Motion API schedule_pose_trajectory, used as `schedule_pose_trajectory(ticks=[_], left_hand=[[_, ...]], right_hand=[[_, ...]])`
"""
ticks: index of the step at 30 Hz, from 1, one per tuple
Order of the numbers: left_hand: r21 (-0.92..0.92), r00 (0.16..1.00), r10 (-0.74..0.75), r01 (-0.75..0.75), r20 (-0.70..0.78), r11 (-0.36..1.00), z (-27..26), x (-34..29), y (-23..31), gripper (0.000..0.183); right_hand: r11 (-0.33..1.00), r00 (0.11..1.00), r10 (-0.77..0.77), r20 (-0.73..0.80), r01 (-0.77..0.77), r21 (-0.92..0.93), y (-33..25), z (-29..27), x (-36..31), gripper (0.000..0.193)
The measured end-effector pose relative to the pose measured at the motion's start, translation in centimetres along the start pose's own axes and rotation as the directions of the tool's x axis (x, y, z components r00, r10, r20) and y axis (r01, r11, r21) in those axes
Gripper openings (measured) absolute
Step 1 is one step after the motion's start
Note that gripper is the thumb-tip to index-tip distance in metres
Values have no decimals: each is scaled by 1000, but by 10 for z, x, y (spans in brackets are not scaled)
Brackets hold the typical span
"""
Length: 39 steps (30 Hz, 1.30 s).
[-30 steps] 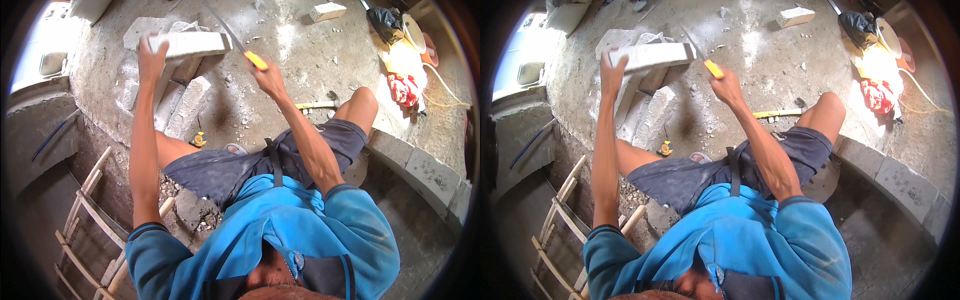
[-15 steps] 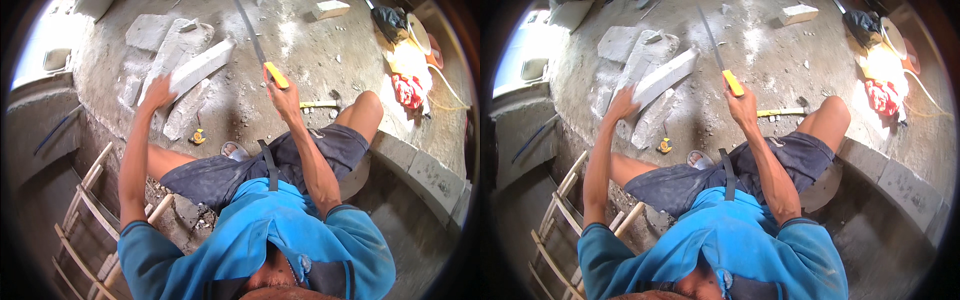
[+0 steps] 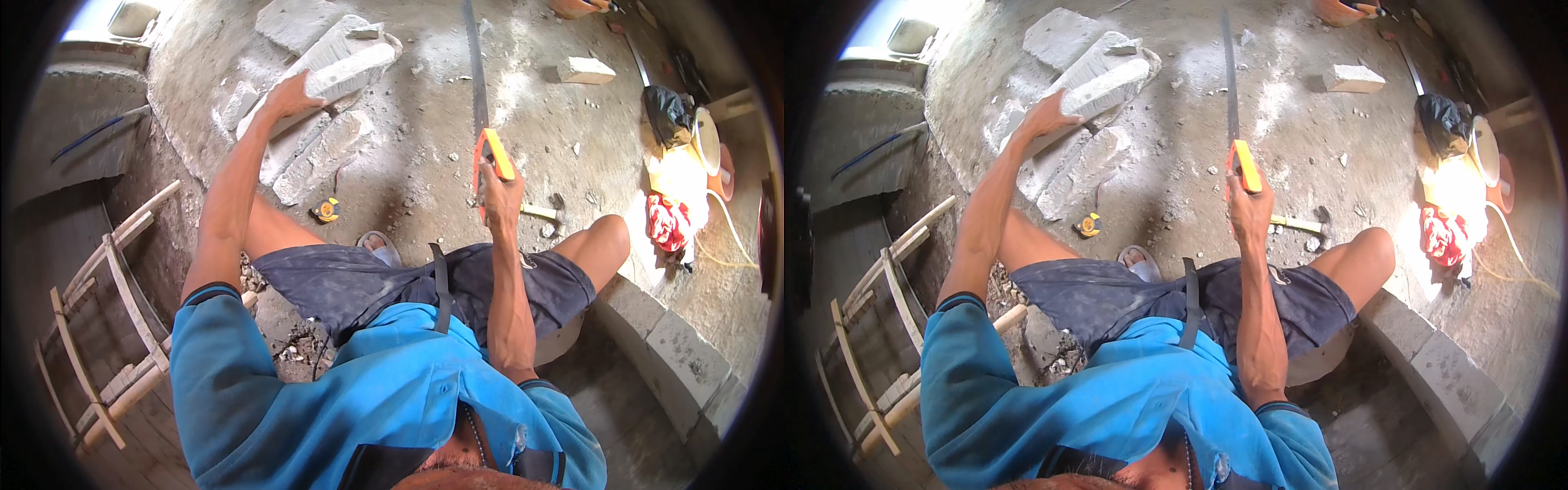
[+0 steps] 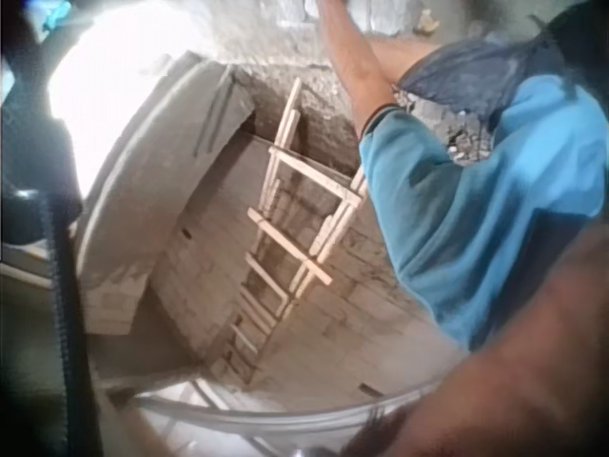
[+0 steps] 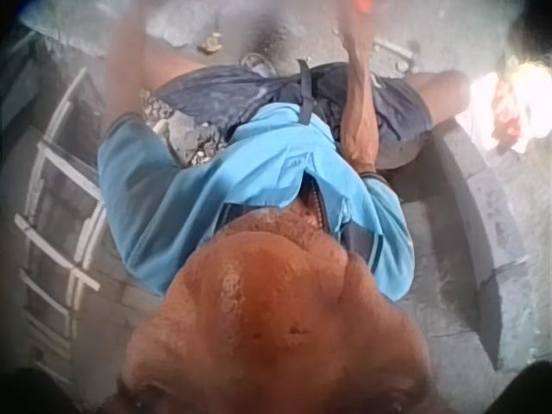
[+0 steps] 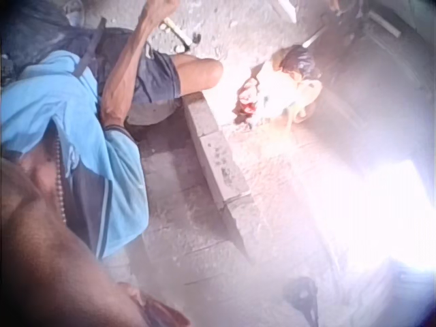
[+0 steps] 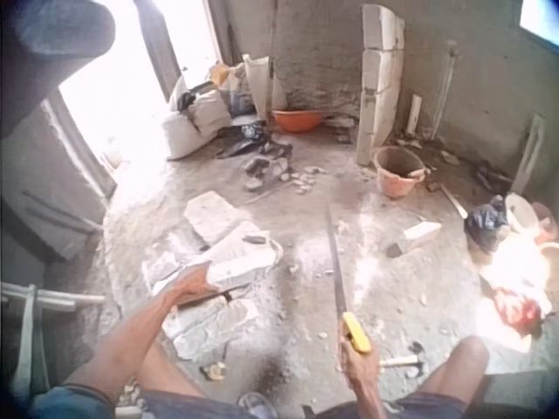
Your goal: The person sits on the floor and uses a hand saw to cut a rectangular stone block. After cutting, the person picks up the stone, scoops mortar from a bucket with a trowel, applies it to the stone, and places the stone against a wall.
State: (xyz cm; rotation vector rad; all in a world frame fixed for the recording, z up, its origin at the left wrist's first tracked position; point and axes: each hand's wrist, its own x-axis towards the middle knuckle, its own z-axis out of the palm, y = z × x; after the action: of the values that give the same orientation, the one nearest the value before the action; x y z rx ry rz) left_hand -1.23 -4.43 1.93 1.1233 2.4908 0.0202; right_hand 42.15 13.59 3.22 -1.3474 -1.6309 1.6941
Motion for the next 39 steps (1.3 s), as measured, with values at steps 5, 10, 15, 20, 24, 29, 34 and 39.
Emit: schedule_pose_trajectory(ticks=[5,10,15,20,24,29,34,39], left_hand=[[-109,988,-152,147,-36,983,-27,-22,-74,103],[-405,973,-215,232,89,884,-8,-40,-111,116],[-482,986,-131,166,107,860,2,-20,-97,110],[-183,991,56,-78,-124,980,16,18,-85,92],[-202,994,86,-98,-70,974,27,31,-82,86],[-361,966,6,-102,-257,927,45,69,-69,65],[-197,828,-477,436,-294,878,72,117,18,58],[-237,701,-572,523,-426,818,69,112,45,62]], right_hand=[[995,997,-68,33,70,-71,16,2,1,33],[973,975,-144,168,170,-155,-6,16,-13,46],[951,929,-238,284,282,-127,-24,42,-27,48],[963,926,-111,360,190,-191,-44,69,-34,47],[945,923,-103,371,207,-253,-51,88,-24,53],[893,905,-141,402,292,-343,-56,99,-15,49],[866,876,-248,413,392,-310,-52,92,-10,51],[877,880,-66,471,276,-394,-61,64,-38,65]])
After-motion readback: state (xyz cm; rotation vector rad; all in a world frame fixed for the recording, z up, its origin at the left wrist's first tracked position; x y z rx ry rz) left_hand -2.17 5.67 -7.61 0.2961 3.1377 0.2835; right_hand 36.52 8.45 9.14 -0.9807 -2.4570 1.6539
